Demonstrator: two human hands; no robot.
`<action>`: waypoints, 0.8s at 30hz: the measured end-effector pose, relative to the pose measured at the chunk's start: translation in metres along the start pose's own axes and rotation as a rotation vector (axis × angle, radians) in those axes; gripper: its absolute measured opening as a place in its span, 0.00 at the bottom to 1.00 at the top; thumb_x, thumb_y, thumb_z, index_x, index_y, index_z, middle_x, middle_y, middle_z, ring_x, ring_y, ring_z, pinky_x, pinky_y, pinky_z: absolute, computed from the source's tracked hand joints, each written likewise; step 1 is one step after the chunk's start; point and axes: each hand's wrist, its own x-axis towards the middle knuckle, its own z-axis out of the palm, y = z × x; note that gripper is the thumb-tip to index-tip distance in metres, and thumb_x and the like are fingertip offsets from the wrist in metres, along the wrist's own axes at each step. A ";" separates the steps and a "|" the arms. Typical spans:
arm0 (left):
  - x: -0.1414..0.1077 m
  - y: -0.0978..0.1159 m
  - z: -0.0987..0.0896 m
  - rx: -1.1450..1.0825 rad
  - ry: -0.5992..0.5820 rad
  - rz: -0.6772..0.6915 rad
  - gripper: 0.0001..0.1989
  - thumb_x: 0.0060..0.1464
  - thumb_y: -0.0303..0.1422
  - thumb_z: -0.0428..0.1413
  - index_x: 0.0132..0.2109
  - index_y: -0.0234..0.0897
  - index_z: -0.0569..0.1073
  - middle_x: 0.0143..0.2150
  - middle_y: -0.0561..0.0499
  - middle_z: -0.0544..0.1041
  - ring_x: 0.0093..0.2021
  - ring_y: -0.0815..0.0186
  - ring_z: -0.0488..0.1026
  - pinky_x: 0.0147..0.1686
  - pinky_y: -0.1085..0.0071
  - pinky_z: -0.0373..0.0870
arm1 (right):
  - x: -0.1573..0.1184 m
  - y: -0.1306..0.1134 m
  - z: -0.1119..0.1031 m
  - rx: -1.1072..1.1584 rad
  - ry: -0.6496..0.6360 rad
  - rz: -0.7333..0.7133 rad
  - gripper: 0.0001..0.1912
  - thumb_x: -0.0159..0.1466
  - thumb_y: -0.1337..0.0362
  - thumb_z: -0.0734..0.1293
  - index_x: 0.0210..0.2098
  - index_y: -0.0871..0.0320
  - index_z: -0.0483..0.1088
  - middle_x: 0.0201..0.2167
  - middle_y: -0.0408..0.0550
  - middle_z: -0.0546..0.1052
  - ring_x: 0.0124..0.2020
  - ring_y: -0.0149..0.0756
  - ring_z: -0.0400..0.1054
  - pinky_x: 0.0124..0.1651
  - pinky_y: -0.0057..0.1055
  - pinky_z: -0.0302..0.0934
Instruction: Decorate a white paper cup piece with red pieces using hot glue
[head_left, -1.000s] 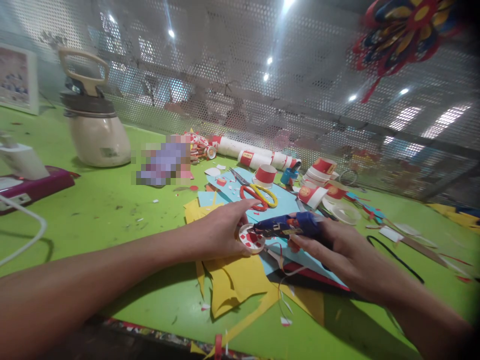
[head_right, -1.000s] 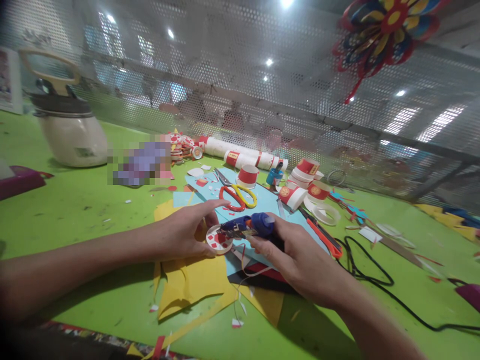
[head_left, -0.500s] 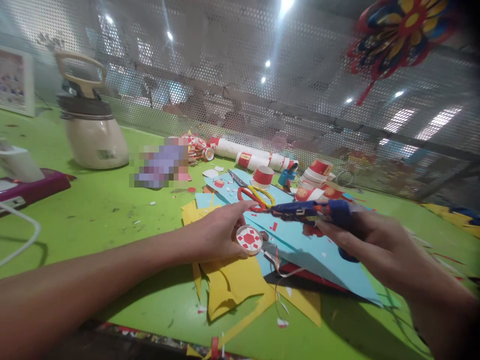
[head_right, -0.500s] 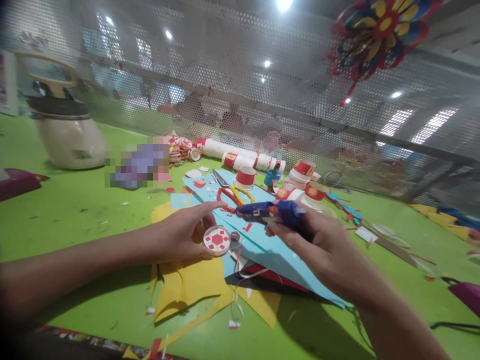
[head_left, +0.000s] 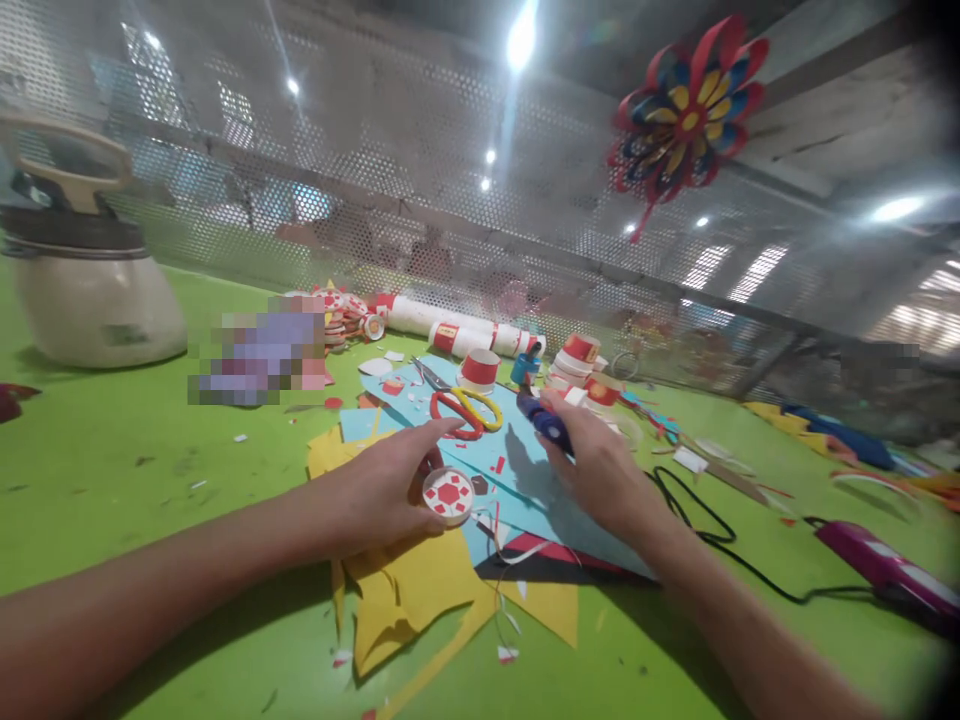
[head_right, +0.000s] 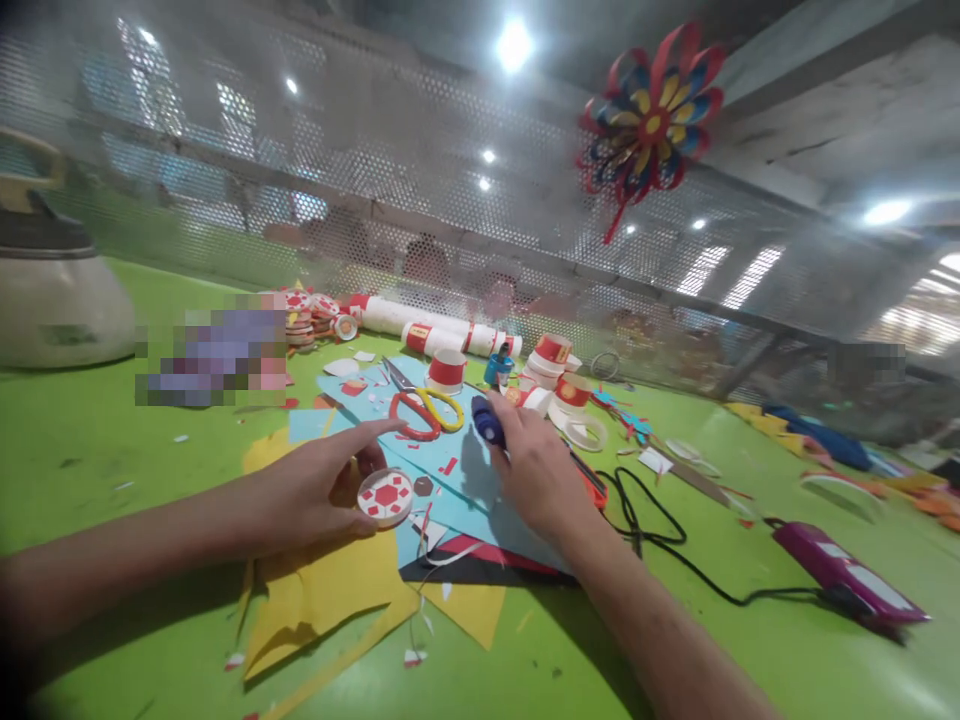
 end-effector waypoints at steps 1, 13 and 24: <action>0.000 0.001 -0.001 0.010 -0.003 -0.003 0.42 0.43 0.39 0.61 0.65 0.41 0.55 0.39 0.50 0.72 0.30 0.66 0.68 0.30 0.70 0.65 | 0.000 0.000 0.006 -0.013 -0.025 0.007 0.25 0.64 0.69 0.60 0.60 0.66 0.60 0.46 0.63 0.74 0.49 0.52 0.68 0.50 0.48 0.62; 0.005 -0.007 -0.032 0.026 0.284 0.086 0.30 0.46 0.33 0.52 0.58 0.35 0.65 0.41 0.45 0.75 0.38 0.60 0.71 0.38 0.65 0.68 | -0.004 0.002 0.016 0.104 -0.229 -0.013 0.34 0.59 0.66 0.66 0.63 0.63 0.56 0.48 0.60 0.71 0.47 0.47 0.68 0.50 0.44 0.64; 0.019 -0.035 -0.034 -0.069 0.543 -0.129 0.12 0.46 0.30 0.53 0.40 0.35 0.75 0.27 0.51 0.76 0.27 0.63 0.71 0.29 0.68 0.64 | 0.017 -0.037 -0.016 0.192 -0.154 -0.099 0.09 0.64 0.67 0.62 0.34 0.61 0.74 0.28 0.48 0.73 0.30 0.35 0.66 0.35 0.32 0.60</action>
